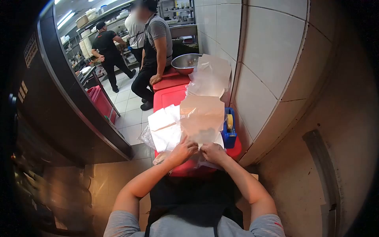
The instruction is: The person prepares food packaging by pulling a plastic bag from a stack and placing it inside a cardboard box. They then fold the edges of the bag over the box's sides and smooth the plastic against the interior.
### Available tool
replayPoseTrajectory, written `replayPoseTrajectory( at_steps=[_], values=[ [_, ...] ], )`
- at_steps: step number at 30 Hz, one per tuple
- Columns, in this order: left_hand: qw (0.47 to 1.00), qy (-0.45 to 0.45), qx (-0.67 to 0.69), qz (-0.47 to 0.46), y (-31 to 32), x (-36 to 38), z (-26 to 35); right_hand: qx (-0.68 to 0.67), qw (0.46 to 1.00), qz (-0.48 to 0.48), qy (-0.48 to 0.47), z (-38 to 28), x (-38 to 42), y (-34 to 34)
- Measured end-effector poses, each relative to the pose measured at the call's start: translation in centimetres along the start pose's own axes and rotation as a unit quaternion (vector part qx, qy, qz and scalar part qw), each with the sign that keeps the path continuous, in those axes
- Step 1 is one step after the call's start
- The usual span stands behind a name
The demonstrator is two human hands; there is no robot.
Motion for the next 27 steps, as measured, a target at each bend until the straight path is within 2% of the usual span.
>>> replayPoseTrajectory(
  at_steps=[2,5,6,9,10,13,14,17,18,19,21,22,24,27],
  values=[
    [0.994,-0.045,-0.012,0.101,-4.0,-1.0,2.3,0.033,0.998,0.051,0.003,-0.4,-0.2,-0.8],
    [0.974,-0.098,0.088,0.182,-7.9,-1.0,3.5,0.019,0.989,0.144,-0.007,-1.8,-0.9,-3.9],
    [0.964,-0.081,0.135,0.215,-8.6,-0.6,3.6,0.006,0.986,0.166,-0.017,-2.1,-1.3,-4.7],
    [0.938,-0.069,0.301,0.154,-7.9,0.8,4.5,-0.037,0.972,0.229,-0.046,-3.1,-2.1,-7.1],
    [0.959,-0.017,0.219,0.178,-8.5,0.9,5.2,-0.046,0.965,0.25,-0.061,-3.7,-2.4,-8.2],
    [0.954,-0.025,0.133,0.269,-7.7,1.2,4.0,-0.057,0.944,0.325,-0.028,-3.9,-2.9,-10.8],
    [0.945,-0.049,0.135,0.294,-8.2,1.1,3.8,-0.044,0.945,0.323,-0.027,-4.1,-3.0,-11.2],
    [0.934,-0.094,0.211,0.273,-7.7,1.5,2.6,0.033,0.948,0.315,-0.037,-4.2,-2.6,-11.4],
    [0.928,-0.111,0.287,0.211,-7.0,1.5,2.6,0.056,0.945,0.319,-0.046,-4.6,-2.6,-11.5],
    [0.898,-0.154,0.39,0.136,-6.0,1.8,3.1,0.076,0.942,0.322,-0.054,-5.3,-2.5,-11.4],
    [0.786,-0.232,0.573,-0.021,-6.2,2.1,6.6,0.097,0.938,0.326,-0.065,-6.7,-2.5,-11.0],
    [0.695,-0.273,0.665,0.002,-7.0,1.9,7.5,0.097,0.937,0.329,-0.068,-7.6,-2.6,-10.6],
    [0.477,-0.338,0.81,0.048,-7.8,1.6,8.6,0.107,0.934,0.331,-0.081,-8.8,-2.1,-10.2],
    [0.321,-0.342,0.881,0.055,-2.7,3.4,3.7,0.096,0.928,0.336,-0.127,-11.0,-0.9,-9.3]
  ],
)
Point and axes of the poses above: each hand's wrist, its own x-axis away from the middle knuckle, its own y-axis out of the palm, z = x × y, the point moved 5 cm from there along -x, towards the middle knuckle, and after that the axes turned 8 degrees about -y, right-handed, at the moved point
